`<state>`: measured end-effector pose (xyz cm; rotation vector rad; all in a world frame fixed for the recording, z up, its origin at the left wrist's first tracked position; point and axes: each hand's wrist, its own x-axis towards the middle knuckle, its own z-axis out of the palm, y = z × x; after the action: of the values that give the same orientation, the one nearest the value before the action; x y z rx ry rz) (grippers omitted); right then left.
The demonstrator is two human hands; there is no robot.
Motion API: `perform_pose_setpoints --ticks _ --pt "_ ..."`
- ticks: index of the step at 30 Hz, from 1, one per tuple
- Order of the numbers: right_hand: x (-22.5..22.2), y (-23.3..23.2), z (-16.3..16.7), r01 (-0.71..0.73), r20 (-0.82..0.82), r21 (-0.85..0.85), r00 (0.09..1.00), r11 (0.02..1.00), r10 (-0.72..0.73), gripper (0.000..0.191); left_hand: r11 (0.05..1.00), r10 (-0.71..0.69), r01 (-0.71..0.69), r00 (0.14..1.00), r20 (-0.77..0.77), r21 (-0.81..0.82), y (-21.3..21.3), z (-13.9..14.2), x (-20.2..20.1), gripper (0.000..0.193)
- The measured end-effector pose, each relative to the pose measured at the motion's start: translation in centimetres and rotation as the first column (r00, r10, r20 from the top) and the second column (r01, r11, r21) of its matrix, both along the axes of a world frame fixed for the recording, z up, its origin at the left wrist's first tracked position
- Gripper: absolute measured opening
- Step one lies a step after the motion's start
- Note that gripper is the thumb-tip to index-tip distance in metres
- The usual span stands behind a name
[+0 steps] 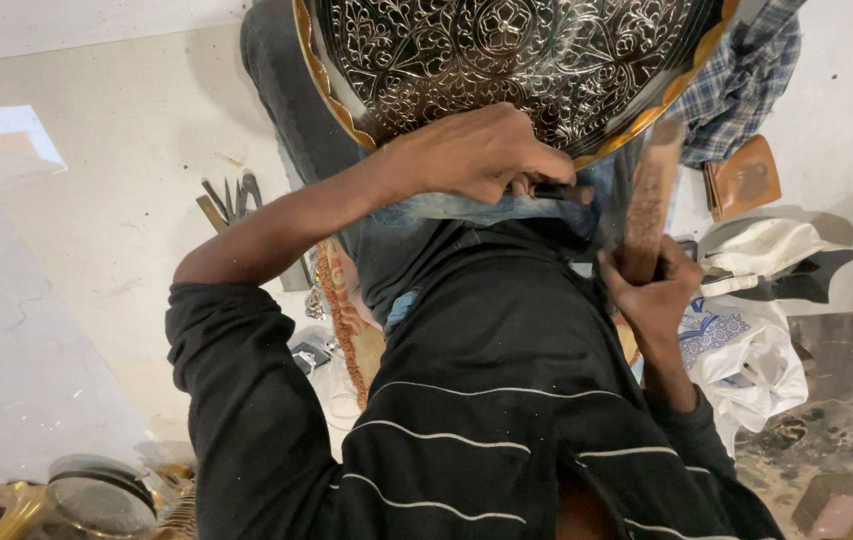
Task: The person sits on the floor holding a chisel against the surface of a large decorated brass tray and repeatedly strikes the chisel with a wooden mallet, working the ornamental pattern along the tray's rim. They reposition the chisel along the edge and continue hammering, steadying the tray with their other hand.
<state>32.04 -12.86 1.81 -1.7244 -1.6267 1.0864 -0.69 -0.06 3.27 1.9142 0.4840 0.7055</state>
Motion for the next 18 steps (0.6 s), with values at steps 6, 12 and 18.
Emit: perform_pose_setpoints --ticks 6,12,18 --pt "1.1 -1.7 1.6 -0.006 0.102 0.035 0.995 0.999 0.003 0.027 0.991 -0.116 0.113 0.992 0.043 0.077 0.9 -0.5 0.6 0.037" --pt "2.2 -1.9 0.5 -0.099 0.135 0.196 0.988 0.976 0.073 0.020 0.987 -0.162 0.161 0.984 0.068 0.022 1.3 -0.6 0.9 0.040" --pt "2.9 -2.0 -1.2 -0.095 0.212 0.206 0.976 0.974 0.050 0.024 0.984 -0.123 0.127 0.992 -0.042 0.125 1.4 -0.1 0.8 0.027"
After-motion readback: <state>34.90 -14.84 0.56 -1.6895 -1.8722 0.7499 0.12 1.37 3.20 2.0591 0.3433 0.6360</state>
